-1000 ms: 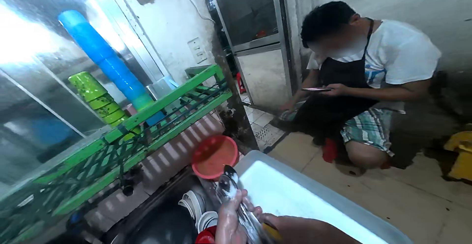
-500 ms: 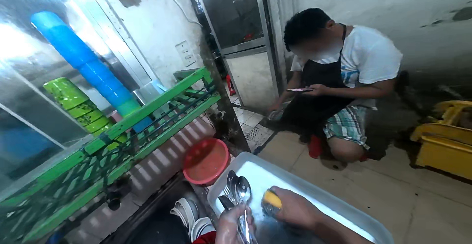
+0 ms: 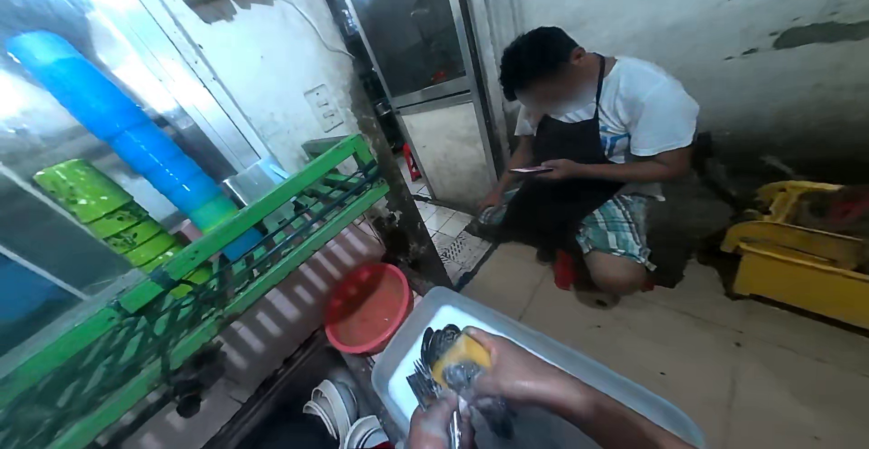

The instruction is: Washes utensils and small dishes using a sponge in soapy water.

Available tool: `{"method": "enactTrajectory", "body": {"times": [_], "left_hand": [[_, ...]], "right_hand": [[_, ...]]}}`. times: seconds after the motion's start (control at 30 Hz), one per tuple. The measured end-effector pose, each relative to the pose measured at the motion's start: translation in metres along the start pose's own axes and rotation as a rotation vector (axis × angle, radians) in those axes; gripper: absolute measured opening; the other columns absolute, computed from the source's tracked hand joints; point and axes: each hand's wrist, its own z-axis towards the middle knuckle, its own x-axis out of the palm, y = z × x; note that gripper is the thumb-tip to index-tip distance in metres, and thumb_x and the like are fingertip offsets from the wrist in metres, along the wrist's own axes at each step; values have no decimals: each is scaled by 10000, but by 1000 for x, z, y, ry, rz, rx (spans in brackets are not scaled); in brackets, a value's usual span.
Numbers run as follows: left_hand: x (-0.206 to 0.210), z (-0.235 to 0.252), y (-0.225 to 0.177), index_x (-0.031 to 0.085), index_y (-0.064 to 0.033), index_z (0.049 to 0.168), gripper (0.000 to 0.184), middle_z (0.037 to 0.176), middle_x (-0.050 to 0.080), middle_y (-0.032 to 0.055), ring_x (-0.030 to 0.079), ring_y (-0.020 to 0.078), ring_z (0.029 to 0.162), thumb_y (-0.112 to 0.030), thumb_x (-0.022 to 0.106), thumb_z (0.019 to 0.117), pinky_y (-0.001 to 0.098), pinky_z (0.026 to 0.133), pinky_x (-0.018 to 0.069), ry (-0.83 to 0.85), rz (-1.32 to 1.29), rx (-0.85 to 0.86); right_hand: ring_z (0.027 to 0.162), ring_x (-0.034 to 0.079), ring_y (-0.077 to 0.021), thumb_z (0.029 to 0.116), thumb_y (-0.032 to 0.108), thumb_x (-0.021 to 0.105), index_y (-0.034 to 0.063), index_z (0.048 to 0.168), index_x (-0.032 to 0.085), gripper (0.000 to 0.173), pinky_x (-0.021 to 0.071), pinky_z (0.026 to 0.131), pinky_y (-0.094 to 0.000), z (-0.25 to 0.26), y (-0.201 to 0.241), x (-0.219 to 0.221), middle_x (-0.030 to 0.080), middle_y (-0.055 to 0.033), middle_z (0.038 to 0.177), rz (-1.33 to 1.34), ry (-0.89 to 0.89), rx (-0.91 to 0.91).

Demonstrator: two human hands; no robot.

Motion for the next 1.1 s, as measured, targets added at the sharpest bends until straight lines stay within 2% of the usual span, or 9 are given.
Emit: {"method": "enactTrajectory", "body": {"times": [0.13, 0.23, 0.3, 0.37, 0.5, 0.7, 0.8, 0.97, 1.1], "left_hand": [[-1, 3, 3, 571, -15, 976, 234, 617, 538, -10, 482, 38, 433, -101, 390, 1096, 169, 410, 437, -7, -3, 30], [-1, 0, 1, 549, 15, 1056, 167, 687, 578, 30, 537, 78, 475, -67, 407, 1085, 210, 444, 493, -65, -39, 48], [-4, -3, -2, 526, 21, 1092, 135, 741, 608, 64, 596, 122, 536, -46, 408, 1081, 259, 507, 553, -80, -34, 49], [-4, -3, -4, 526, 19, 1062, 108, 743, 619, 81, 608, 140, 544, -27, 429, 1069, 276, 510, 561, -103, -25, 49], [1, -4, -4, 520, 13, 1019, 53, 657, 603, 63, 591, 118, 493, 6, 472, 1040, 248, 466, 533, -115, 44, 83], [10, -6, 1, 524, 8, 948, 68, 556, 532, 23, 514, 77, 425, 21, 508, 1012, 210, 412, 458, -163, 140, 209], [12, -9, 6, 523, 11, 950, 61, 537, 533, 12, 526, 73, 427, 28, 516, 1008, 206, 423, 465, -188, 203, 255], [11, -10, 6, 510, 15, 977, 54, 530, 518, 3, 509, 64, 410, 50, 482, 1007, 199, 401, 451, -198, 180, 250], [5, -8, -1, 531, 3, 886, 133, 532, 524, 15, 506, 76, 413, 43, 477, 1001, 213, 402, 449, -204, 200, 246]], "right_hand": [[1210, 599, -376, 843, 183, 817, -2, 1411, 526, 665, 468, 1047, -549, 13, 8, -11, 604, -244, 1317, -188, -146, 39], [1176, 636, -293, 827, 206, 845, 51, 1486, 452, 783, 517, 1021, -475, 13, 7, -23, 619, -198, 1316, 114, -219, 70], [1078, 679, -247, 826, 143, 834, 75, 1513, 394, 819, 582, 922, -421, 8, 5, -28, 630, -174, 1270, 362, -178, 69], [1039, 692, -241, 824, 119, 823, 95, 1526, 359, 842, 600, 876, -412, 3, 4, -31, 631, -168, 1253, 434, -93, 82], [1122, 662, -266, 817, 97, 831, 105, 1494, 424, 790, 563, 949, -462, 2, 5, -22, 617, -174, 1303, 264, 37, 92], [1107, 656, -321, 796, 89, 810, 90, 1422, 536, 683, 530, 949, -530, 1, -1, 2, 653, -202, 1233, 54, -55, 27], [1116, 653, -376, 840, 209, 818, 85, 1439, 507, 686, 513, 955, -581, 3, -1, 7, 659, -233, 1213, -106, -20, 30], [1169, 635, -407, 880, 307, 788, 82, 1483, 470, 718, 493, 999, -596, 16, 6, 5, 653, -245, 1240, -216, -134, 102], [1155, 646, -422, 938, 291, 720, 94, 1495, 433, 657, 500, 973, -614, 5, 12, 24, 656, -253, 1232, -300, 28, 62]]}}
